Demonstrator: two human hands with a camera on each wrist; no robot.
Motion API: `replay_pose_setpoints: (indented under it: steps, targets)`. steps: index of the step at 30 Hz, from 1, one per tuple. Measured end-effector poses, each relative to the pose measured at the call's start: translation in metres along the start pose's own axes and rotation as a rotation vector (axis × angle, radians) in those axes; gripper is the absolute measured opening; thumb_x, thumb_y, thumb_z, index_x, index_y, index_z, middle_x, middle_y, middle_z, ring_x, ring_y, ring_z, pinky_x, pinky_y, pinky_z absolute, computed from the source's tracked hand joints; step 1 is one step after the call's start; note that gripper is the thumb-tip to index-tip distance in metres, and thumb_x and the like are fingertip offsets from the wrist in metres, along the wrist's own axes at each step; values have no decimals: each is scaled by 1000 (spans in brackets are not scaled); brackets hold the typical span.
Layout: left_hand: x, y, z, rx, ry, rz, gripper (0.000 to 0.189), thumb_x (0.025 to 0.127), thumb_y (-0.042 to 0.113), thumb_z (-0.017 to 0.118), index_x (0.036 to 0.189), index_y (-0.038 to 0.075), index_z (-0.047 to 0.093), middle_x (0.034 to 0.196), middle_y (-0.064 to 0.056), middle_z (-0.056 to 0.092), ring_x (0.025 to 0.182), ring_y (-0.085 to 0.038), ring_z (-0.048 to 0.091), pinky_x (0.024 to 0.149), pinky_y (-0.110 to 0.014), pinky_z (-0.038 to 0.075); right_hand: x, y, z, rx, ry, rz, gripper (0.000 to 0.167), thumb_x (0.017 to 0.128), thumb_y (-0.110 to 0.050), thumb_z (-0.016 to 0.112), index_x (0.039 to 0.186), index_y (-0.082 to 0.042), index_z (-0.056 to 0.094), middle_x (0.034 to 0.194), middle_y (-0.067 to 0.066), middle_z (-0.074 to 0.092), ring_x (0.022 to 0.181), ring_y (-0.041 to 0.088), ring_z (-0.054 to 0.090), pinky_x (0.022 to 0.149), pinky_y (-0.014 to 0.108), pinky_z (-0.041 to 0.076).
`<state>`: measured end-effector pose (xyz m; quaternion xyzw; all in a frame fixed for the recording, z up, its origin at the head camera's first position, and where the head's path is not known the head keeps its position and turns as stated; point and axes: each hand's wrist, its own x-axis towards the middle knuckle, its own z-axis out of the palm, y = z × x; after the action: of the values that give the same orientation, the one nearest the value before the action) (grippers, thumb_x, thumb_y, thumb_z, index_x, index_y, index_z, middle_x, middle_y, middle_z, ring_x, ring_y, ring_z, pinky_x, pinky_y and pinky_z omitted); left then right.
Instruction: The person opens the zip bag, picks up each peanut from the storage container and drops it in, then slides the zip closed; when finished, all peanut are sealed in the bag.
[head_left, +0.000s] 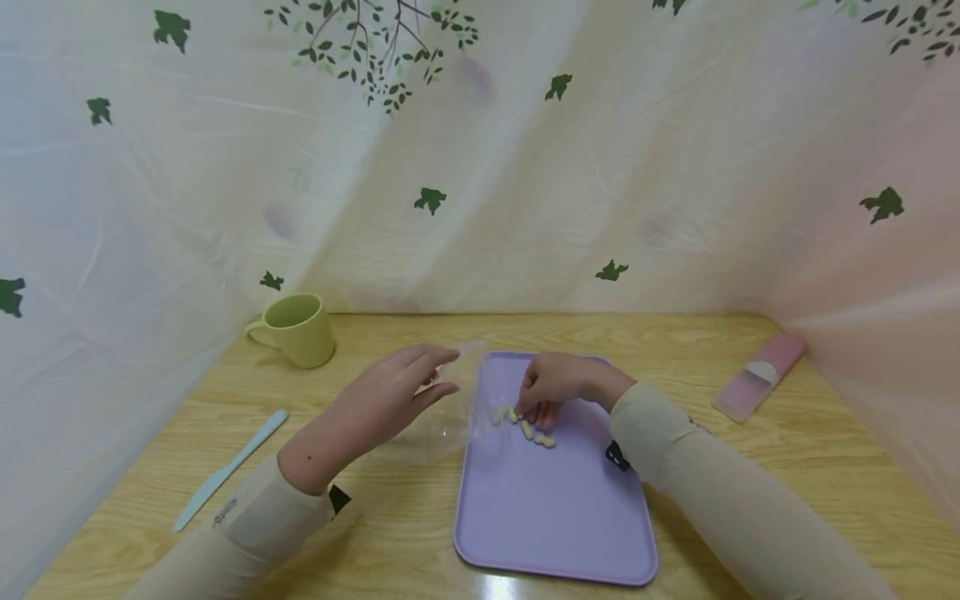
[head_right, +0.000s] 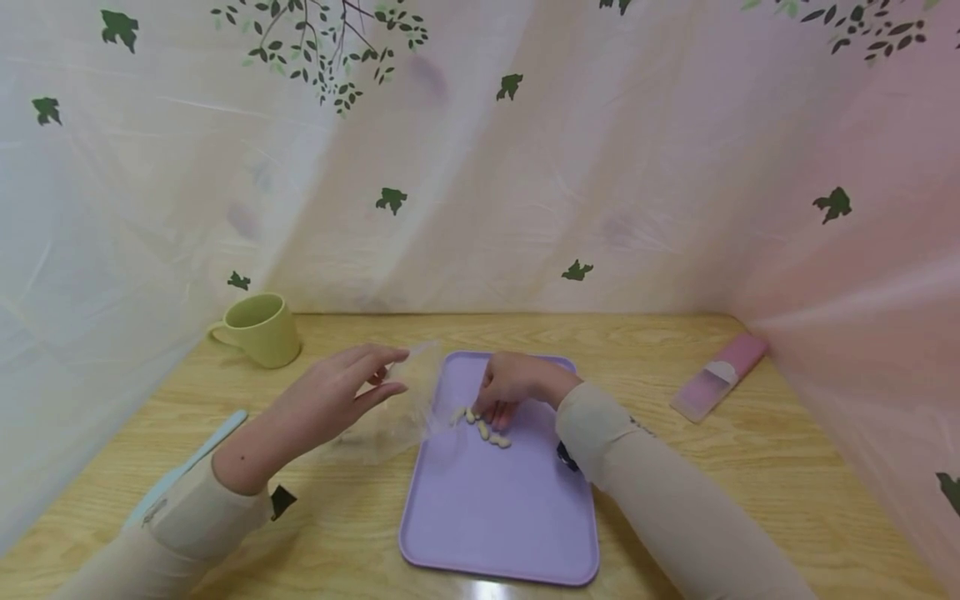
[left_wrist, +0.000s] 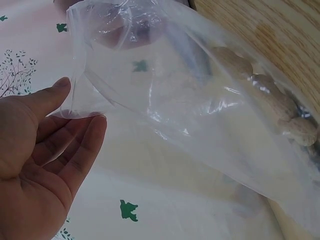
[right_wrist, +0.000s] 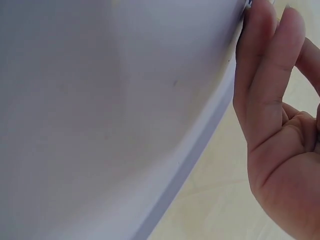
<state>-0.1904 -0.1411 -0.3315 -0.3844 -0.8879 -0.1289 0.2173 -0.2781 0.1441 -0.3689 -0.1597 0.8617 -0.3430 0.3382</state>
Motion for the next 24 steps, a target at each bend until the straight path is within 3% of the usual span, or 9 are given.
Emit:
replay_pose_setpoints:
  steps: [24]
  targets:
    - [-1, 0, 0, 11, 13, 12, 47, 99, 24, 79, 139, 3, 67, 124, -11, 76, 97, -18, 77, 86, -35, 67, -19, 2, -11, 65, 53, -82, 16, 98, -17, 75, 98, -1, 77, 83, 10, 79, 67, 13, 73, 69, 29, 66]
